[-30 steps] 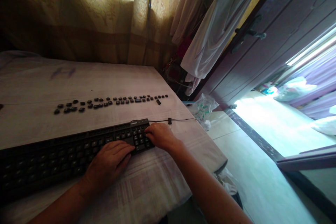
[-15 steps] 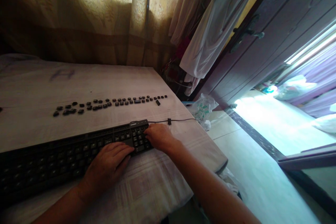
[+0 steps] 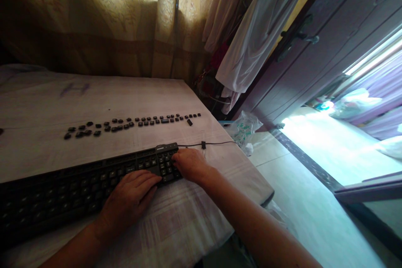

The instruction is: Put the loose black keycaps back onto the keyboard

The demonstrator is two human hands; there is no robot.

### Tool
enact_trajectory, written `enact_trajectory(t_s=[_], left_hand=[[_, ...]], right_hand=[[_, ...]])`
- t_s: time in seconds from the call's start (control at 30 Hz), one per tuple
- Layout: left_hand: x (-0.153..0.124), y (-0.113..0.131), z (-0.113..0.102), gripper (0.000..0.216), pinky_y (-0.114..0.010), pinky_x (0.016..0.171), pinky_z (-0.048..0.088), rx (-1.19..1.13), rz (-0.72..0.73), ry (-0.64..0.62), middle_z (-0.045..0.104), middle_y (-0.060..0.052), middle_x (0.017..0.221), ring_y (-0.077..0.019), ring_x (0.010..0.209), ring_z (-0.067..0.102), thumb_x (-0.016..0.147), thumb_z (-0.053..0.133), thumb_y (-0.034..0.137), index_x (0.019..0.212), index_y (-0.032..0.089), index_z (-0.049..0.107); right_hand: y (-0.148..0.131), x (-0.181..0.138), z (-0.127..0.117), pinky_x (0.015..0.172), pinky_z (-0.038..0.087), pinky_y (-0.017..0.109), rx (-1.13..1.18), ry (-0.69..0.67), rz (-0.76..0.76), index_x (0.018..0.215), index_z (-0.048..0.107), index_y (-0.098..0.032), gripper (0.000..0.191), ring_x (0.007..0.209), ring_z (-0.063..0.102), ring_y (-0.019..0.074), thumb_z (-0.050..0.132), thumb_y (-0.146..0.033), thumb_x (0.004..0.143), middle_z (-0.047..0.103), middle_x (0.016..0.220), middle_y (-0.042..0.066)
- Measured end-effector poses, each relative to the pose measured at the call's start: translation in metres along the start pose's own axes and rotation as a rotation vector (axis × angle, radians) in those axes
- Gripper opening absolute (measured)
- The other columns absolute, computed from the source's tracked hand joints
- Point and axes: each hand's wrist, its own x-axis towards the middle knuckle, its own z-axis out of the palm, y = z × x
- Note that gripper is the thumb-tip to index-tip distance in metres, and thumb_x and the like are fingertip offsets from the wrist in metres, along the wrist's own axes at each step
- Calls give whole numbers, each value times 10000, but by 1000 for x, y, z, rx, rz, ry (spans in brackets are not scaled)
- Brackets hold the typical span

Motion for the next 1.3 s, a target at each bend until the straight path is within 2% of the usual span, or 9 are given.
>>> enact_trajectory(t_s=[0.23, 0.53, 0.63, 0.7, 0.8, 0.93, 1.07, 1.2, 1.3], left_hand=[[-1, 1, -1, 250, -402, 853, 530, -5, -6, 8, 739, -52, 1001, -227, 952, 659, 921, 481, 180, 1070, 192, 681], [0, 0, 1, 257, -395, 853, 534, -12, -12, -5, 739, -55, 1004, -222, 956, 662, 905, 496, 172, 1075, 197, 688], [0, 0, 1, 257, -397, 855, 531, -2, -15, -2, 739, -56, 1005, -223, 954, 660, 911, 488, 175, 1073, 198, 687], [0, 0, 0, 256, -394, 853, 529, -1, -7, 3, 738, -54, 1003, -224, 951, 659, 920, 479, 181, 1072, 198, 683], [1, 0, 0, 252, -390, 846, 526, 0, 6, 1, 738, -52, 996, -225, 945, 658, 926, 472, 186, 1067, 196, 680], [1, 0, 0, 248, -391, 830, 527, 6, 6, 5, 739, -53, 986, -222, 931, 660, 924, 469, 176, 1051, 194, 682], [1, 0, 1, 250, -389, 843, 527, 14, 4, 13, 737, -52, 992, -218, 937, 659, 929, 465, 180, 1060, 200, 677], [1, 1, 0, 247, -384, 842, 528, 16, 12, 11, 736, -53, 993, -217, 936, 657, 932, 462, 180, 1055, 193, 676], [1, 1, 0, 249, -391, 839, 526, 19, 7, 11, 735, -53, 993, -223, 939, 656, 930, 461, 181, 1054, 193, 676]], right_hand=[[7, 1, 3, 853, 451, 270, 104, 70, -28, 1047, 757, -215, 213, 978, 643, 184, 631, -189, 877, 709, 1082, 67], [4, 10, 0, 748, 452, 255, 39, 18, 4, 908, 787, -228, 188, 892, 662, 186, 609, -196, 855, 729, 1026, 51], [7, 10, 4, 781, 457, 256, 67, 25, -14, 913, 784, -237, 195, 918, 663, 188, 602, -193, 857, 736, 1023, 48], [13, 7, 12, 836, 464, 271, 152, 82, -2, 1004, 766, -235, 227, 940, 661, 187, 589, -187, 871, 740, 1028, 52], [23, -1, 33, 874, 485, 290, 336, 292, 42, 1127, 719, -201, 328, 947, 664, 177, 524, -112, 878, 739, 1037, 69], [25, -13, 62, 915, 495, 321, 377, 526, 2, 1073, 736, -214, 409, 1031, 633, 186, 481, -28, 814, 696, 1137, 82], [17, -20, 77, 931, 486, 368, 218, 558, -12, 1119, 732, -236, 417, 1100, 594, 229, 532, -53, 801, 645, 1247, 103], [13, -20, 76, 919, 481, 361, 111, 560, -4, 1128, 729, -247, 387, 1096, 588, 236, 533, -78, 841, 653, 1231, 106], [14, -18, 76, 904, 487, 366, 84, 631, -46, 1101, 738, -238, 354, 1069, 594, 239, 532, -89, 854, 652, 1226, 111]])
